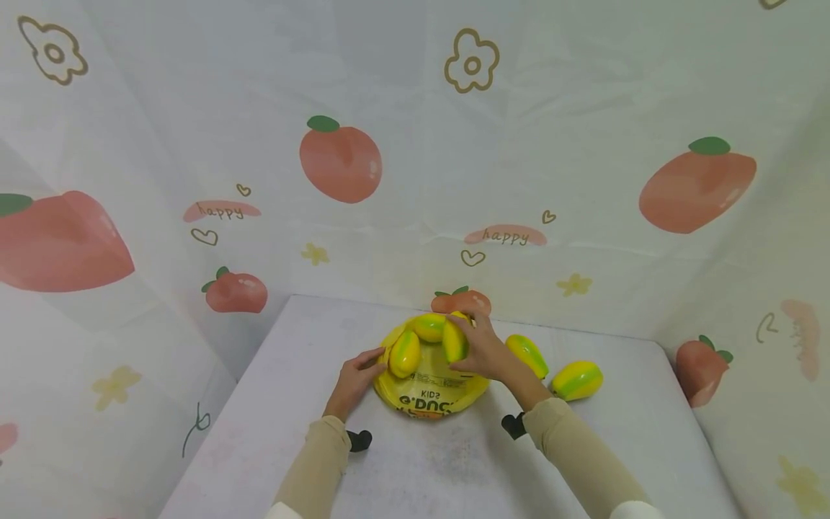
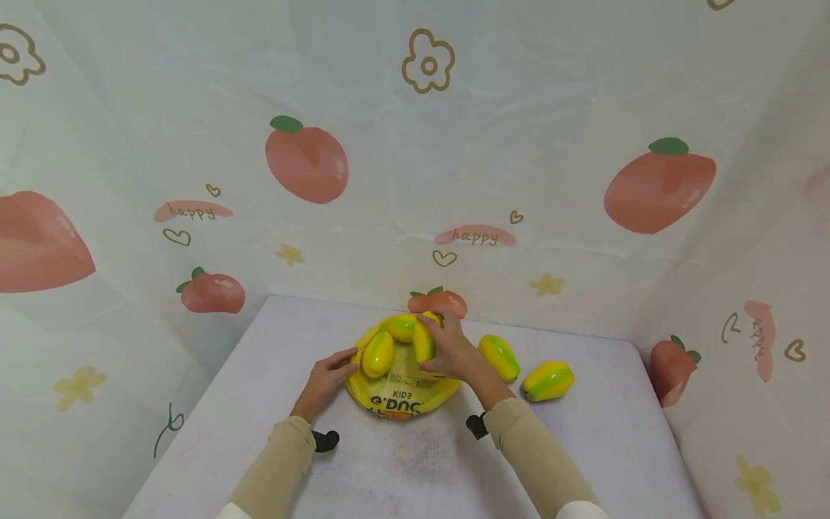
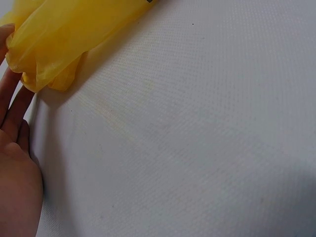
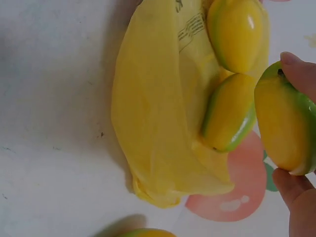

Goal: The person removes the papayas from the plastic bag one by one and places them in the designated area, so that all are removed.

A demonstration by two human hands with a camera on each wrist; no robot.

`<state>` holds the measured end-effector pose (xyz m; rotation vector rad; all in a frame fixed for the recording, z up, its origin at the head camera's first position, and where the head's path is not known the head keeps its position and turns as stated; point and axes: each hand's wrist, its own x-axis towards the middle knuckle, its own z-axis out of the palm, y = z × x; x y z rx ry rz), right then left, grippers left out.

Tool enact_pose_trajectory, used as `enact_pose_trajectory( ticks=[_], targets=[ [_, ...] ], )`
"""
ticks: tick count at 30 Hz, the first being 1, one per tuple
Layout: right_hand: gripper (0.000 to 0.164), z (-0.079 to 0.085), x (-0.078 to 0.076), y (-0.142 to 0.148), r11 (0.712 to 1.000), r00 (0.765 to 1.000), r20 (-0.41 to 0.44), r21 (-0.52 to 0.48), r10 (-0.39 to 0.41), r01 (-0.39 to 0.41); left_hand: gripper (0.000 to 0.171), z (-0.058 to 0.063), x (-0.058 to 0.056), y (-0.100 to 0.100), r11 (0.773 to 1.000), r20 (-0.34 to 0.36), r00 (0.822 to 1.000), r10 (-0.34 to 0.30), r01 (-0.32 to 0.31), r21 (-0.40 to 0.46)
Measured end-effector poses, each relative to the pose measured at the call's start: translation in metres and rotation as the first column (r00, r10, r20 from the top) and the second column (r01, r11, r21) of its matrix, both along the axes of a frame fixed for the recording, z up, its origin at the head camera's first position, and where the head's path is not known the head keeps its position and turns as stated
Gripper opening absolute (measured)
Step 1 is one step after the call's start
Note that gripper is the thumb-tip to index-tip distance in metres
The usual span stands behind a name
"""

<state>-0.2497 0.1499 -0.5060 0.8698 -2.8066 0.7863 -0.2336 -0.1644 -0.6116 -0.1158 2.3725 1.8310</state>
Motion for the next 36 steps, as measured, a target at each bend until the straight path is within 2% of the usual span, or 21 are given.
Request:
enact_pose_trajectory(
  ticks=[4, 13, 21, 30, 36],
  targets=[
    [0.097, 0.000, 0.002, 0.003, 0.998, 1.000, -0.002, -0.056, -0.019, 0.019, 0.042, 0.000, 0.000, 0.000, 1.000, -0.010, 1.000, -0.002, 0.002, -0.003],
    [0.093, -0.004, 0.010, 0.020, 0.983, 0.989, 0.081, -0.126, -0.121, 0.131, 0.042, -0.001, 0.000, 0.000, 1.000, -0.013, 1.000, -0.008, 0.008, 0.000],
    [0.095, 0.002, 0.021, 0.035, 0.967, 0.979, 0.114, -0.173, -0.171, 0.189, 0.042, 0.001, 0.002, 0.000, 1.000, -0.012, 1.000, -0.009, 0.008, -0.018],
    [0.101, 0.000, 0.031, 0.060, 0.936, 0.955, 0.169, -0.217, -0.245, 0.278, 0.042, 0.003, 0.002, 0.001, 1.000, -0.009, 1.000, -0.009, 0.009, -0.019],
    [0.106, -0.002, 0.035, 0.081, 0.917, 0.937, 0.175, -0.216, -0.303, 0.337, 0.043, 0.003, 0.003, 0.001, 1.000, -0.019, 1.000, -0.006, 0.005, -0.027]
  ],
)
